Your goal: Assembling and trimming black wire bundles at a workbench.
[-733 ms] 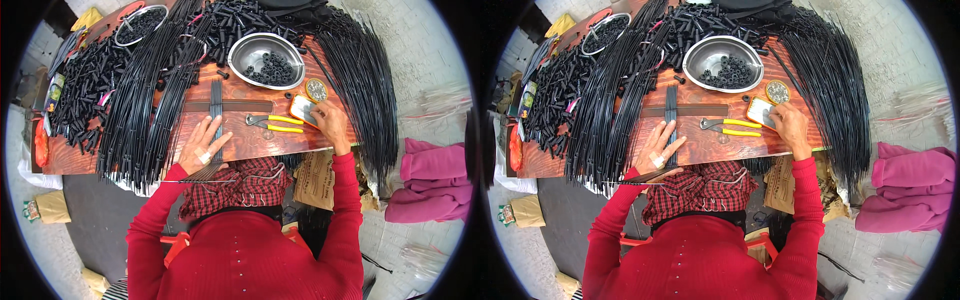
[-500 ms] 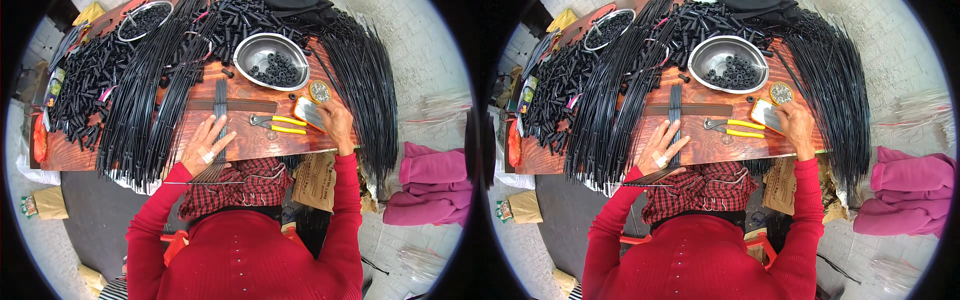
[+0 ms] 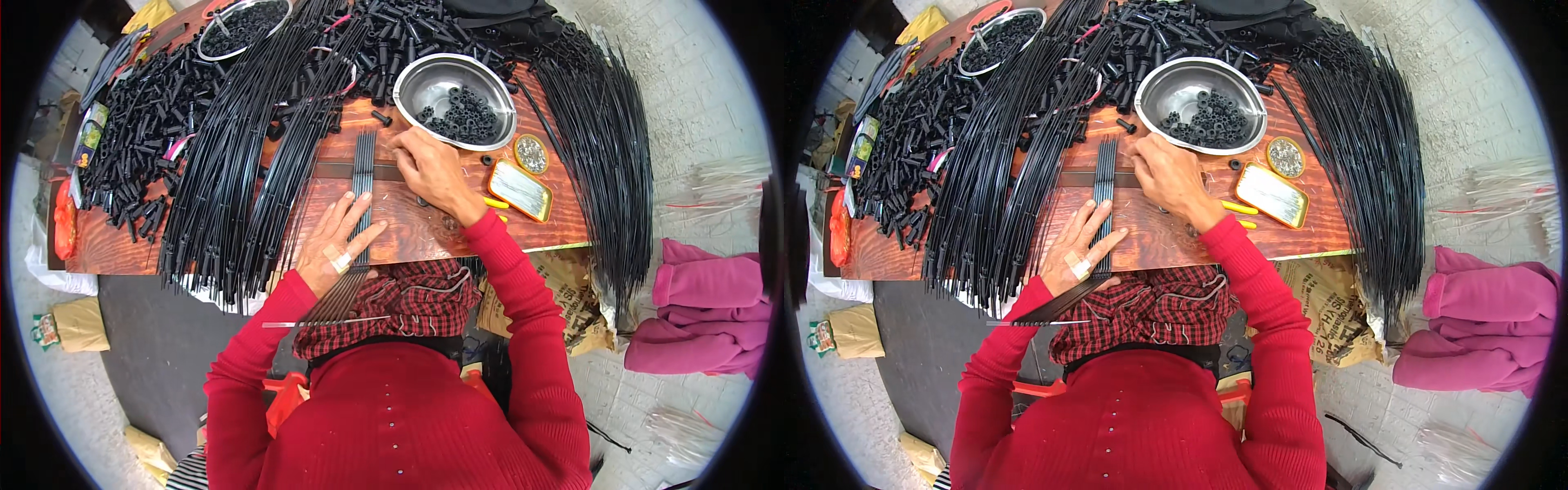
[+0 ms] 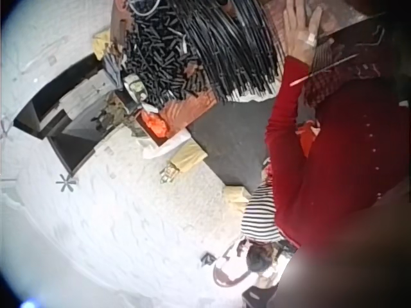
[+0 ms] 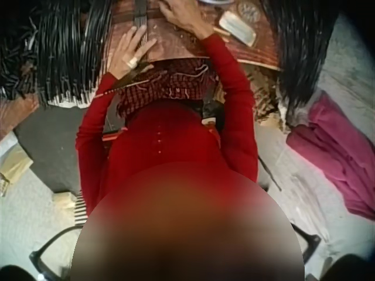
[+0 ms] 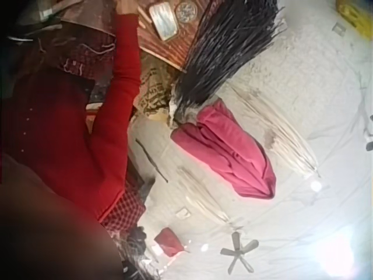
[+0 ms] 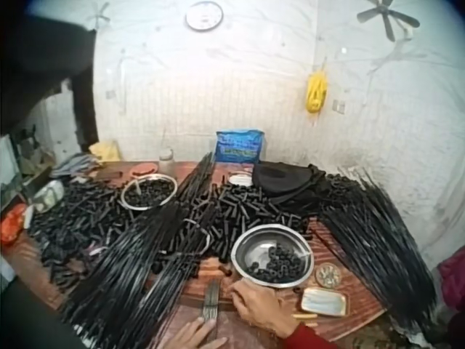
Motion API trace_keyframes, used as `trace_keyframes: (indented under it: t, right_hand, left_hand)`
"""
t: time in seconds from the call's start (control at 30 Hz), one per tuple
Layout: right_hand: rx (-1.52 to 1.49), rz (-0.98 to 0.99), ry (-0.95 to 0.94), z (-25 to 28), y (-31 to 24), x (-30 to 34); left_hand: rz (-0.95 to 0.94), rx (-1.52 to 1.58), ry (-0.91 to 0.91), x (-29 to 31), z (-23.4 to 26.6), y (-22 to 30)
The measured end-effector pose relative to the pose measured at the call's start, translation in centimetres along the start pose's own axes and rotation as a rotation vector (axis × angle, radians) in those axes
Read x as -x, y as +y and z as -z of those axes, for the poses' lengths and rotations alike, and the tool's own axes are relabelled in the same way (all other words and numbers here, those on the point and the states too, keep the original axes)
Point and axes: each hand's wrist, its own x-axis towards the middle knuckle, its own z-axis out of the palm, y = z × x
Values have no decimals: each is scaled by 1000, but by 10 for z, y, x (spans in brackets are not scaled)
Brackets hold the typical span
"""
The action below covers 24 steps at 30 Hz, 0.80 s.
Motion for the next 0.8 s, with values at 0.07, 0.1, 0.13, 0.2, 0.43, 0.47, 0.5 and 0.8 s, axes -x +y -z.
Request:
trace_keyframes:
  t: [0.07,0.1,0.13,0.2,0.43,0.47,0.5,0.8]
  right_hand:
    - [10,0,-2,-11,7,-4]
    - [59,10,15,-14,11,-5]
    - [105,22,29,-17,12,-7]
    - [70,-23,11,-20,13,-9]
    - [1,-81,-33,-23,17,-17]
    - [3,-91,-41,-22,18,-18]
    - [4,-101,-49,-22,20,-18]
    - [-42,-119,-66,-24,24,-23]
  left_hand:
    - [31,-13,-33,6,4,2]
    - [36,-5,-40,7,6,4]
    - [45,3,-47,8,8,6]
    - [71,28,-47,6,9,7]
    - [65,18,-47,1,5,-3]
    - [63,-3,-50,1,4,-3]
    - [63,2,-51,0,4,-3]
    - [83,15,-54,-2,7,-1]
